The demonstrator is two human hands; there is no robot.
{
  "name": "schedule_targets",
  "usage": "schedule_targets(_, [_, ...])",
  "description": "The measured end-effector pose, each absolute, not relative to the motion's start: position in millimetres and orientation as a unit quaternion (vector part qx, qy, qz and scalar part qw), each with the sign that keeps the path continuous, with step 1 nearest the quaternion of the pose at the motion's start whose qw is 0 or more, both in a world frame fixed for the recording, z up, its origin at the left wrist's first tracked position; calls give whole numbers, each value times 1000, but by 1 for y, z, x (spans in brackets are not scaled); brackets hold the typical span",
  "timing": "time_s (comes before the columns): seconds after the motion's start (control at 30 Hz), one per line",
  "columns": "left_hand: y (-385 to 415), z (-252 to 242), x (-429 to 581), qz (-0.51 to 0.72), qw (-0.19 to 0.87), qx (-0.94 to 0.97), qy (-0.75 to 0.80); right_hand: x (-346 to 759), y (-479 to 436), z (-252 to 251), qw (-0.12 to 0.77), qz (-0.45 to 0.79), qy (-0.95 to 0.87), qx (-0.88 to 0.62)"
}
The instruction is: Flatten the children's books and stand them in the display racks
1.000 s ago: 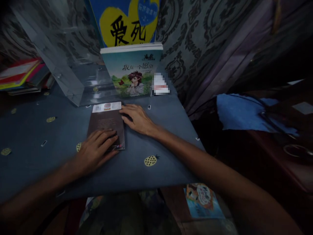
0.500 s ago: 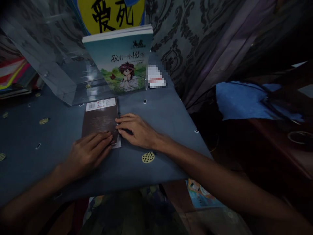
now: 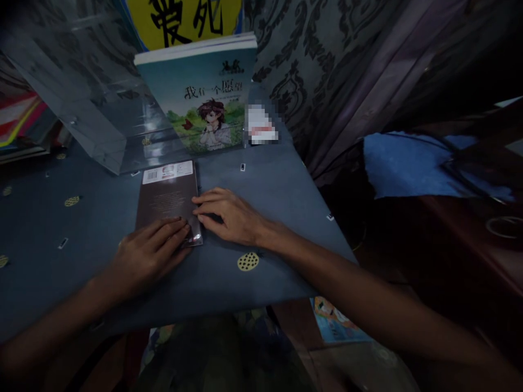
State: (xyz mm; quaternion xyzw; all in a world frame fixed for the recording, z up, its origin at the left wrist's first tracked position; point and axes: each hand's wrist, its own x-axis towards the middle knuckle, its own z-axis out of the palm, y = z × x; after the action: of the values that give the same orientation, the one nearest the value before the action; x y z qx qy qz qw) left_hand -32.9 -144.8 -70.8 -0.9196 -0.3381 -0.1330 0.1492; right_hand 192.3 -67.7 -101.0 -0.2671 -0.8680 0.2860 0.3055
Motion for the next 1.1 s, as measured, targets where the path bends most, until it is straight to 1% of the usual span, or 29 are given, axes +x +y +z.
schedule_targets(0.23, [-143, -63, -33, -121, 164, -933, -297, 193, -67, -101, 301, 270, -878, -255])
schedule_targets(0.6, [-141, -60, -38, -121, 113, -932, -323, 196, -67, -100, 285, 263, -889, -242])
schedule_targets(0.8, [-142, -62, -36, -133, 137, -930, -314, 195, -67, -102, 275, 256, -892, -253])
schedule_targets(0.97, [-145, -69, -33, -139, 164, -925, -314, 193, -72, -102, 255, 209, -901, -283])
schedule_targets(1.1, [-146, -68, -35, -137, 145, -926, -319, 191, -78, -102, 228, 160, -914, -294])
